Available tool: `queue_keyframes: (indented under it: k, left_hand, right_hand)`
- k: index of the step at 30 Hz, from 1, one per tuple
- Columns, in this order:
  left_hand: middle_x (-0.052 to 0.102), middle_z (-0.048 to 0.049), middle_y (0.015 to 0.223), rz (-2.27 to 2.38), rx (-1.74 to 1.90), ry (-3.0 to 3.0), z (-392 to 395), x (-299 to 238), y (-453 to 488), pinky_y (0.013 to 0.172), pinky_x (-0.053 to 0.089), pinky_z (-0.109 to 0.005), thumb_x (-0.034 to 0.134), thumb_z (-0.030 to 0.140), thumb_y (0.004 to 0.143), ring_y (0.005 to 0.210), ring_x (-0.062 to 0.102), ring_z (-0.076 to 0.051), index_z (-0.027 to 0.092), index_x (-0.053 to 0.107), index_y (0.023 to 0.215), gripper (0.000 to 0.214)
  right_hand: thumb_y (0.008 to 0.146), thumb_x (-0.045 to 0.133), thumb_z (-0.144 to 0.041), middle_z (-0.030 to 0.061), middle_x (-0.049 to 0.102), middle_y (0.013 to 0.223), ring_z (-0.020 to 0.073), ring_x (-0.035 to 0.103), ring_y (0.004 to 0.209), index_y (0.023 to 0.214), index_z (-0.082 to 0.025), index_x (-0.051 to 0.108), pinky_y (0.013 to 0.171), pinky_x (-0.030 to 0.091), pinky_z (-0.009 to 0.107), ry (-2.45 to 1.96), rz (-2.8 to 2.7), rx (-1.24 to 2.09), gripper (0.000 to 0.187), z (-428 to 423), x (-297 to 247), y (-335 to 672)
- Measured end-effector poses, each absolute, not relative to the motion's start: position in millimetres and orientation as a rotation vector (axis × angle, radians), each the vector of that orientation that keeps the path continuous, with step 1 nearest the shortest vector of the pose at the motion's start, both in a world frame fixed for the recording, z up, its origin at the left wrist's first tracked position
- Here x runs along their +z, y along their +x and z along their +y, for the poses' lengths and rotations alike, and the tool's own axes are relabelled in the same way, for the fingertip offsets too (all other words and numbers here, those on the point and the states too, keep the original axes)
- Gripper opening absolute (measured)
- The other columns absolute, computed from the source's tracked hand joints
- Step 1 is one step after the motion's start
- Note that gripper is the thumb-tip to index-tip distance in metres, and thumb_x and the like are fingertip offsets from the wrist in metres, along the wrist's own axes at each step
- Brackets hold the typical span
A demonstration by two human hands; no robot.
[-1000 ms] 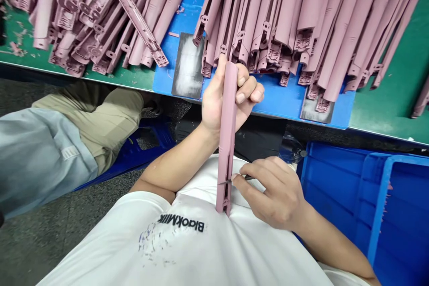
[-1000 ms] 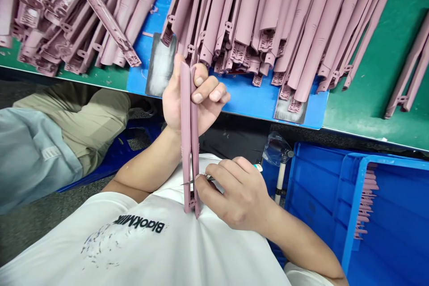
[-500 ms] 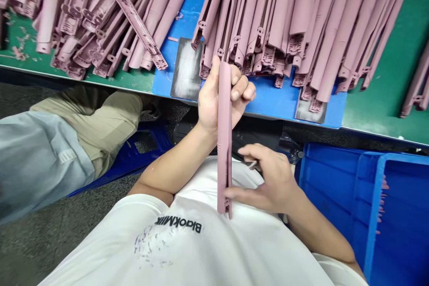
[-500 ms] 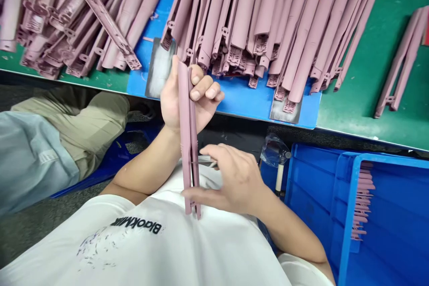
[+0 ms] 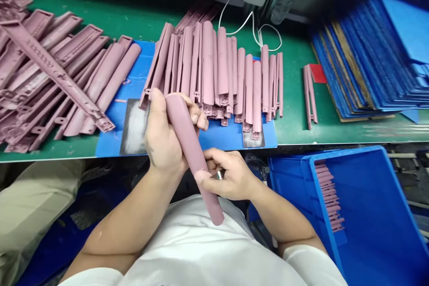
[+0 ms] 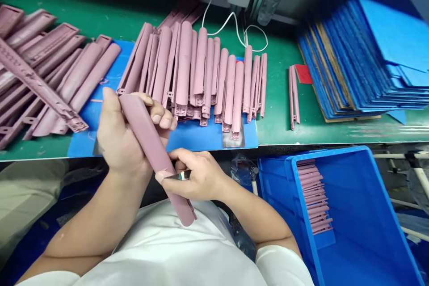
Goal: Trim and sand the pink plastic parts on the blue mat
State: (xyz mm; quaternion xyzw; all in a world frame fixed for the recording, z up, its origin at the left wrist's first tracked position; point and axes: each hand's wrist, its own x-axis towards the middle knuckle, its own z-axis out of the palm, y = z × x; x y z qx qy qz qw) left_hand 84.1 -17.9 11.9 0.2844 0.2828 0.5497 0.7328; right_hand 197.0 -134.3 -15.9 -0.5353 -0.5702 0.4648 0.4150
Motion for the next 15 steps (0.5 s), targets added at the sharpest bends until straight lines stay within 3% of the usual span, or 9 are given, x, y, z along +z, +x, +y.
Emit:
queue_keyframes:
  k: [2,5,9,12,15]
  left_hand:
    - [0.067,-0.0048,0.083,0.642,1.252,0.708,-12.0,12.7,86.3,0.068,0.060,-0.027,0.066,0.065,0.104,0.077,0.066,-0.017,0.022,0.080,0.096,0.046]
    - [0.075,-0.0062,0.108,0.667,1.383,0.897,-9.4,9.1,80.5,0.083,0.062,-0.028,0.080,0.043,0.098,0.100,0.072,-0.019,0.024,0.083,0.113,0.025]
    - [0.076,-0.0036,0.097,0.630,1.323,1.198,-29.7,-5.9,72.4,0.084,0.059,-0.029,0.072,0.026,0.102,0.087,0.072,-0.017,0.022,0.080,0.120,0.019]
    - [0.076,-0.0023,0.104,0.725,0.996,1.350,-53.8,-20.6,71.3,0.092,0.057,-0.029,0.071,0.028,0.106,0.095,0.071,-0.016,0.027,0.075,0.127,0.022]
    - [0.074,-0.0005,0.105,0.840,0.879,1.359,-68.7,-32.0,72.3,0.096,0.053,-0.030,0.068,0.032,0.109,0.098,0.069,-0.016,0.030,0.074,0.127,0.019]
  right_hand:
    - [0.092,0.072,-0.044,-0.0072,0.056,0.068,0.0098,0.046,0.058,0.096,-0.022,0.069,0.057,0.040,0.023,-1.376,-1.421,1.067,0.022,-122.7,-5.3,223.9]
    - [0.094,0.068,-0.047,-0.0048,0.055,0.069,0.0124,0.048,0.062,0.085,-0.022,0.065,0.059,0.039,0.026,-1.631,-1.302,0.702,0.027,-94.4,9.3,276.0]
    - [0.095,0.068,-0.048,-0.0056,0.046,0.061,0.0133,0.043,0.059,0.071,-0.023,0.056,0.059,0.031,0.029,-2.075,-1.216,0.364,0.036,-43.1,9.2,330.0]
    - [0.099,0.065,-0.061,-0.0012,0.059,0.066,0.0174,0.055,0.066,0.076,-0.022,0.063,0.063,0.034,0.029,-2.230,-1.321,0.422,0.045,-21.9,3.0,352.9]
    - [0.102,0.058,-0.068,0.0077,0.074,0.085,0.0259,0.068,0.086,0.088,-0.022,0.068,0.072,0.040,0.031,-2.464,-1.230,0.331,0.049,-26.0,0.8,378.0]
